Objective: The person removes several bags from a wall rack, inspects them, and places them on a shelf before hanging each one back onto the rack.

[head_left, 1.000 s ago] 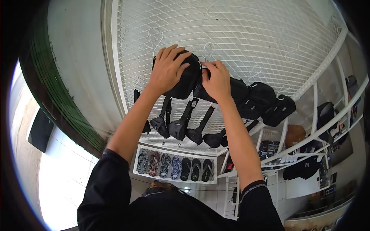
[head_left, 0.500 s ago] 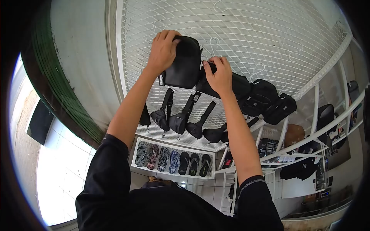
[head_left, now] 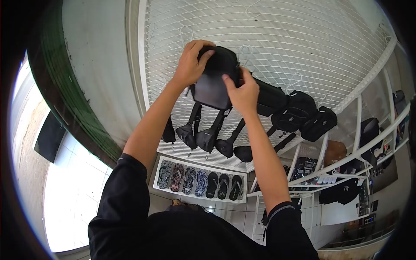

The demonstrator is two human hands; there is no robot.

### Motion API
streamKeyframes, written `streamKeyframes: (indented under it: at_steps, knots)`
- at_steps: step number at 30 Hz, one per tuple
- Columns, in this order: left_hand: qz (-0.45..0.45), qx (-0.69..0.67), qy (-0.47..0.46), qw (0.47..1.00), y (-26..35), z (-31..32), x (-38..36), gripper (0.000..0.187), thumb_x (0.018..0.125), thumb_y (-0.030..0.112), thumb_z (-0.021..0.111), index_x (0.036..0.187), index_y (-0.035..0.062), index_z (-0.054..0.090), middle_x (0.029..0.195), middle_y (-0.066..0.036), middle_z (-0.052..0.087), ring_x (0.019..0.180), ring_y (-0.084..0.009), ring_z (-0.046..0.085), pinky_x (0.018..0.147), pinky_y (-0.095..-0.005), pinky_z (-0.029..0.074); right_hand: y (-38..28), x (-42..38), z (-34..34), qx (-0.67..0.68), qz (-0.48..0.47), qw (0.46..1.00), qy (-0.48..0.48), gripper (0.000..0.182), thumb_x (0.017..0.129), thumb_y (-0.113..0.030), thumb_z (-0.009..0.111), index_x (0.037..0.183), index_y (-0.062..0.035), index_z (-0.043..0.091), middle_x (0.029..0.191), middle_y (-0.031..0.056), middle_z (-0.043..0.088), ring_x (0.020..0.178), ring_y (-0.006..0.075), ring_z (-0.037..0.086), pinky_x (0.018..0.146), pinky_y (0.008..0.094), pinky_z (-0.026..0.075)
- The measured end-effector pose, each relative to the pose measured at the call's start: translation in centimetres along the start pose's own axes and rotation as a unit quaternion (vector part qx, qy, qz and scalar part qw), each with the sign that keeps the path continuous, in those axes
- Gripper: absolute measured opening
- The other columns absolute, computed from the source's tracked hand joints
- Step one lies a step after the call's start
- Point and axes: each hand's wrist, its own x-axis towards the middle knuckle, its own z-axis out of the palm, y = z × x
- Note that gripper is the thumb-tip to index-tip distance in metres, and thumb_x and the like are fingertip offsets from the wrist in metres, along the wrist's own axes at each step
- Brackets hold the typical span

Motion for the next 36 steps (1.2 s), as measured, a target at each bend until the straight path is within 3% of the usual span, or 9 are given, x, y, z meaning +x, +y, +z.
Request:
streamKeyframes:
  at_steps: [5, 8, 16, 20, 22, 27, 31, 35, 36]
  knots:
    - [-0.024, 0.098, 0.095, 0.990, -2.0, -1.5, -1.8, 0.027, 0.094, 0.009, 0.057, 0.119, 0.0090, 0.066, 0.109, -0.015, 0.060, 0.103, -0.0349, 0.056, 0.093, -0.0408, 0.045, 0.2, 0.1, -0.7, 0.061, 0.000, 0.996, 0.068, 0.038, 0.086, -0.018, 0.073, 0.118, 0.0024, 0.063, 0.096, 0.0172, 0.072, 0.088, 0.0241, 0.071, 0.080, 0.0346, 0.053]
    - [-0.067, 0.093, 0.013, 0.993, -3.5, -1.8, -3.3, 0.037, 0.093, 0.002, 0.051, 0.126, 0.0122, 0.064, 0.101, -0.015, 0.057, 0.093, -0.0324, 0.058, 0.083, -0.0414, 0.048, 0.3, 0.4, -0.9, 0.087, -0.039, 0.990, 0.105, 0.040, 0.090, -0.018, 0.071, 0.120, 0.0062, 0.060, 0.105, 0.0198, 0.070, 0.098, 0.0268, 0.068, 0.089, 0.0351, 0.050]
    - [-0.142, 0.055, -0.075, 0.985, -3.3, -2.2, -4.1, 0.040, 0.098, 0.006, 0.050, 0.137, 0.0134, 0.057, 0.105, -0.016, 0.057, 0.084, -0.0252, 0.058, 0.080, -0.0351, 0.049, -1.0, 1.3, -0.7, 0.138, -0.064, 0.973, 0.176, 0.040, 0.092, -0.017, 0.070, 0.122, 0.0077, 0.058, 0.107, 0.0158, 0.069, 0.097, 0.0203, 0.066, 0.088, 0.0315, 0.050]
    - [-0.120, 0.038, -0.038, 0.991, -2.6, -2.5, -4.8, 0.040, 0.096, 0.008, 0.051, 0.136, 0.0127, 0.056, 0.107, -0.016, 0.059, 0.085, -0.0278, 0.062, 0.078, -0.0388, 0.051, -1.3, 1.0, -2.8, 0.190, -0.034, 0.960, 0.205, 0.036, 0.094, -0.016, 0.069, 0.119, 0.0079, 0.059, 0.109, 0.0129, 0.067, 0.097, 0.0167, 0.063, 0.089, 0.0292, 0.048]
    - [-0.179, 0.002, -0.004, 0.984, 0.0, -2.9, -5.1, 0.039, 0.101, 0.019, 0.051, 0.139, 0.0099, 0.053, 0.113, -0.017, 0.060, 0.091, -0.0257, 0.062, 0.082, -0.0376, 0.051, -2.0, -0.5, -4.7, 0.222, -0.004, 0.953, 0.208, 0.033, 0.095, -0.015, 0.068, 0.117, 0.0075, 0.061, 0.108, 0.0107, 0.067, 0.097, 0.0146, 0.061, 0.089, 0.0275, 0.047]
    - [-0.262, -0.199, -0.095, 0.940, 9.2, -1.1, -7.8, 0.052, 0.104, 0.039, 0.046, 0.147, 0.0088, 0.045, 0.124, -0.017, 0.059, 0.109, -0.0223, 0.056, 0.094, -0.0363, 0.045, -1.3, -7.6, -10.3, 0.247, 0.093, 0.934, 0.239, 0.027, 0.096, -0.013, 0.066, 0.116, 0.0047, 0.062, 0.108, 0.0067, 0.066, 0.099, 0.0114, 0.058, 0.091, 0.0248, 0.045]
    - [-0.263, -0.294, -0.243, 0.886, 13.9, 3.3, -12.6, 0.062, 0.105, 0.039, 0.045, 0.149, -0.0032, 0.034, 0.133, -0.019, 0.053, 0.123, -0.0234, 0.050, 0.106, -0.0346, 0.037, 0.9, -14.6, -15.1, 0.246, 0.180, 0.914, 0.267, 0.027, 0.094, -0.015, 0.068, 0.114, 0.0021, 0.063, 0.107, 0.0042, 0.065, 0.098, 0.0103, 0.057, 0.089, 0.0243, 0.044]
    - [-0.317, -0.395, -0.341, 0.792, 19.1, 8.5, -18.7, 0.057, 0.104, 0.032, 0.051, 0.144, -0.0061, 0.037, 0.132, -0.016, 0.053, 0.121, -0.0215, 0.049, 0.105, -0.0308, 0.037, 3.4, -22.8, -20.4, 0.136, 0.230, 0.903, 0.335, 0.028, 0.093, -0.016, 0.071, 0.112, 0.0026, 0.063, 0.104, 0.0037, 0.064, 0.096, 0.0113, 0.058, 0.087, 0.0248, 0.045]
    - [-0.318, -0.384, -0.355, 0.790, 19.9, 10.2, -20.7, 0.048, 0.104, 0.030, 0.054, 0.135, -0.0052, 0.045, 0.123, -0.013, 0.057, 0.113, -0.0186, 0.052, 0.100, -0.0292, 0.039, 4.2, -25.5, -21.7, 0.125, 0.254, 0.895, 0.345, 0.031, 0.093, -0.016, 0.071, 0.115, 0.0033, 0.062, 0.106, 0.0043, 0.065, 0.098, 0.0114, 0.059, 0.089, 0.0251, 0.046]
